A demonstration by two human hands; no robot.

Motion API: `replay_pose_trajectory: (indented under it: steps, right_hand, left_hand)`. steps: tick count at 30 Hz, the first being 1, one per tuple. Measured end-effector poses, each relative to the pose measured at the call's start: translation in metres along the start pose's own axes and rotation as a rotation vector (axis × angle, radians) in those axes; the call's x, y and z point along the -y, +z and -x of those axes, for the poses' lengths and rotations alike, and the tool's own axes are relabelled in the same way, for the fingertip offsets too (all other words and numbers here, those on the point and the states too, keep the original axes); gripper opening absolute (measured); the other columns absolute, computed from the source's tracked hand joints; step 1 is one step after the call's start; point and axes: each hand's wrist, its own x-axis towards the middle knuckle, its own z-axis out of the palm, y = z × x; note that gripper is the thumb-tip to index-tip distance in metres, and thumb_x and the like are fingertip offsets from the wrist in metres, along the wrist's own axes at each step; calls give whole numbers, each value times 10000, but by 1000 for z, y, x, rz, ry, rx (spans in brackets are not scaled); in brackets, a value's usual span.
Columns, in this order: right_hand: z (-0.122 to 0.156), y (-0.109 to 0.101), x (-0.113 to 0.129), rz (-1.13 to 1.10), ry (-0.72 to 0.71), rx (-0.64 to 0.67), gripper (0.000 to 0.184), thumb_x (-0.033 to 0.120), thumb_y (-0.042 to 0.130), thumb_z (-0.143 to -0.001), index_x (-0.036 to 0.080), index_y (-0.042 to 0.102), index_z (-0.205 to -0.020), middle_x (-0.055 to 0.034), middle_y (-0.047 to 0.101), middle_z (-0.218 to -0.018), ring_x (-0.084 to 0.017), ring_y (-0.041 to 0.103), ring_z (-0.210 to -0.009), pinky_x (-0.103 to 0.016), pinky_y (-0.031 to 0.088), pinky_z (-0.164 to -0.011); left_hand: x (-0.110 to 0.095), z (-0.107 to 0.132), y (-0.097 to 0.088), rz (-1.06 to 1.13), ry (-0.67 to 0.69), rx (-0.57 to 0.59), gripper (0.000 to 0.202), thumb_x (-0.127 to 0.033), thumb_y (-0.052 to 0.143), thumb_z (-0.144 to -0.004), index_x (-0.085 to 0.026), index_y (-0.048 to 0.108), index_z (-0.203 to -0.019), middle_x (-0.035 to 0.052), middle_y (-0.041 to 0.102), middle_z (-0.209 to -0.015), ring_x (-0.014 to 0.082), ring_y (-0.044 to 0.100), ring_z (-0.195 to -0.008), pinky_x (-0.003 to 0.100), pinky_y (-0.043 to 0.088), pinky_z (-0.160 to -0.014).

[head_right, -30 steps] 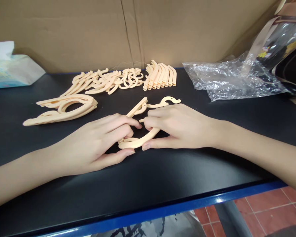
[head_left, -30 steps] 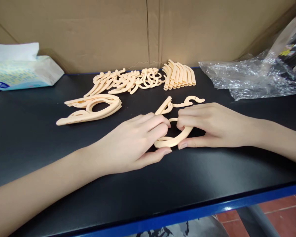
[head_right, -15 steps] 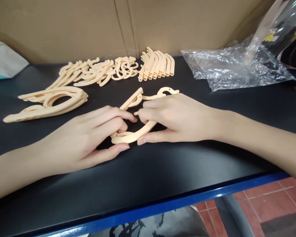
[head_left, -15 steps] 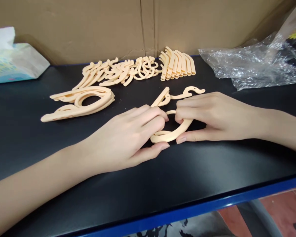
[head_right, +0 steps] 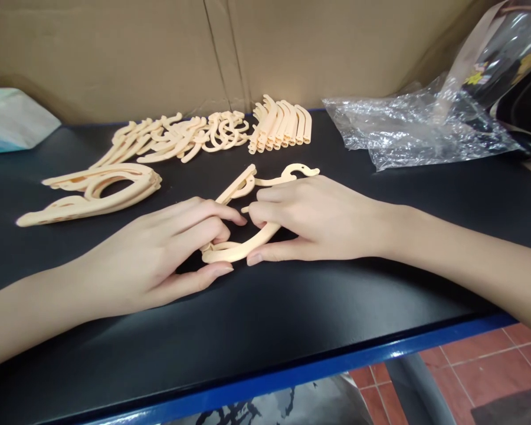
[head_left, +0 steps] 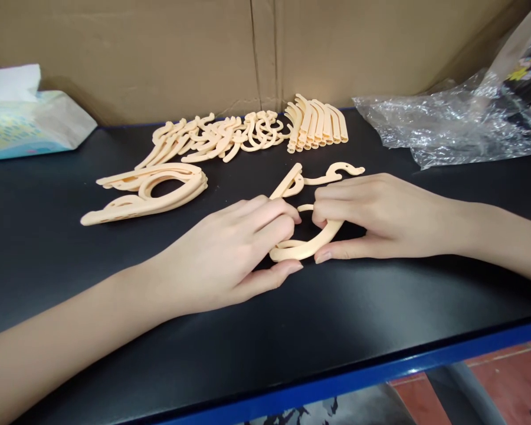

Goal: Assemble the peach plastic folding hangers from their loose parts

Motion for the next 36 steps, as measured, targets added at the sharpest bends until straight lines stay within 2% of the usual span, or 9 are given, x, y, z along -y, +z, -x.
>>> replay_pose_trajectory:
  steps: [29,36]
  right_hand:
    - [-1,0,-1,-23,-17,-3,406,562,460,-957,183,531,-826,-8,514,-756,-140,444,-657,-280,304,-599]
    - [1,-1,-1,-9,-16,8,396,555,454,-962,192,523,-820,-2,493,-747,-141,412,-643,-288,287,-595]
  left_hand:
    - [1,1,4,-10,8,-14,132,-296,452,-988,-177,500,-958,94,608,-1152,204,568,-942,327,433,-797]
    - [2,1,3,-23,-1,-6,142,-294,452,-977,-179,503,-910,93,608,-1116,211,564,-904,341,434,-776]
